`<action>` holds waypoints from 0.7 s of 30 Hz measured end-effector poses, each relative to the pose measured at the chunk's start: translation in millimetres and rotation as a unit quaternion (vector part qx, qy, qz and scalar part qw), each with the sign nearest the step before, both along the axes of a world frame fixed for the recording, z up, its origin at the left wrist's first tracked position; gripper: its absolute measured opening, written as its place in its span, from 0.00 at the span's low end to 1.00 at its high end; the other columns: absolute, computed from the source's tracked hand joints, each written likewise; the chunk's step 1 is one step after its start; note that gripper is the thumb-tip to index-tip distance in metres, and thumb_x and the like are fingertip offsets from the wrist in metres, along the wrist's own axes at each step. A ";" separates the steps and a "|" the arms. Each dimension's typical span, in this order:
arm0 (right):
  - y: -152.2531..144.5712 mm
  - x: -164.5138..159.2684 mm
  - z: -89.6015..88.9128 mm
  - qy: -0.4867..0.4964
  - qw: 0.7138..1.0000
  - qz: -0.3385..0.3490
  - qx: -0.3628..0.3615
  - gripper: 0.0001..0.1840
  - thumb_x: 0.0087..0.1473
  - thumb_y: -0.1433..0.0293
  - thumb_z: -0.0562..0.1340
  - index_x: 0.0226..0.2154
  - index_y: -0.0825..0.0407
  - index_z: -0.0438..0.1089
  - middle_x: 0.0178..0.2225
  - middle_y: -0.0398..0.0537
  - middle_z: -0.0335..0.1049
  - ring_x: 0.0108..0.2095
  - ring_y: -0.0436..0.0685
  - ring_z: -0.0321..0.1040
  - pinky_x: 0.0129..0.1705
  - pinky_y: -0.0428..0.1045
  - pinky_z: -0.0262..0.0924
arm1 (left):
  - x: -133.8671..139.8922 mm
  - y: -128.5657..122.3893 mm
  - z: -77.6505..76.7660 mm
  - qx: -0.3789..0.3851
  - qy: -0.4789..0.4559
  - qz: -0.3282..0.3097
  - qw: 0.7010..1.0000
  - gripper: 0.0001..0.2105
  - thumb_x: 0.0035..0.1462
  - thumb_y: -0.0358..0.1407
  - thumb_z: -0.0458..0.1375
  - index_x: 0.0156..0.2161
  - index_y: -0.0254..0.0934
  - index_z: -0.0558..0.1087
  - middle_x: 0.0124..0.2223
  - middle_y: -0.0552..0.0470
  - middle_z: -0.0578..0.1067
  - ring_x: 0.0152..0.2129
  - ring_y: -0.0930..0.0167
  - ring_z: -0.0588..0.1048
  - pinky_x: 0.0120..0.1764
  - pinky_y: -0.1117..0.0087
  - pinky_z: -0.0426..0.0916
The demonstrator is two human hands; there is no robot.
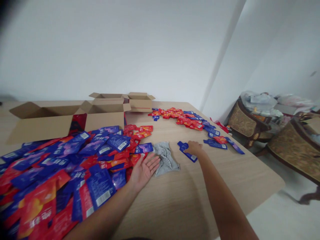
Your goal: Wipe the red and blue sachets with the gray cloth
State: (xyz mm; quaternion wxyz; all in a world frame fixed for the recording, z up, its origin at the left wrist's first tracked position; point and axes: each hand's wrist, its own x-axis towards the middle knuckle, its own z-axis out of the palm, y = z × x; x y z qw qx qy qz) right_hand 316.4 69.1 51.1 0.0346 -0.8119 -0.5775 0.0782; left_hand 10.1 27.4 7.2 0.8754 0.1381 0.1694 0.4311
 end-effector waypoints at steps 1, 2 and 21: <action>-2.2 2.4 1.9 0.004 1.000 -0.007 -0.002 0.23 0.42 0.62 0.65 0.42 0.56 0.69 0.43 0.60 0.70 0.46 0.67 0.65 0.46 0.58 0.56 | 0.4 0.0 0.2 -0.001 -0.004 0.000 1.000 0.22 0.60 0.44 0.49 0.51 0.27 0.67 0.49 0.35 0.73 0.50 0.60 0.70 0.54 0.59 0.60; -4.3 1.9 3.6 0.004 1.000 -0.014 0.000 0.20 0.46 0.63 0.63 0.41 0.56 0.68 0.42 0.60 0.71 0.44 0.65 0.67 0.44 0.55 0.57 | 0.7 -0.2 0.5 -0.001 -0.007 -0.001 1.000 0.22 0.60 0.44 0.49 0.51 0.27 0.67 0.50 0.34 0.72 0.51 0.60 0.69 0.54 0.59 0.60; -22.0 -111.6 -38.1 0.174 0.932 0.176 0.265 0.14 0.52 0.73 0.53 0.40 0.55 0.68 0.42 0.55 0.68 0.46 0.60 0.61 0.50 0.56 0.54 | 1.5 -6.2 0.5 -0.041 0.013 -0.003 0.999 0.16 0.52 0.27 0.53 0.47 0.26 0.68 0.49 0.35 0.73 0.51 0.57 0.69 0.53 0.50 0.61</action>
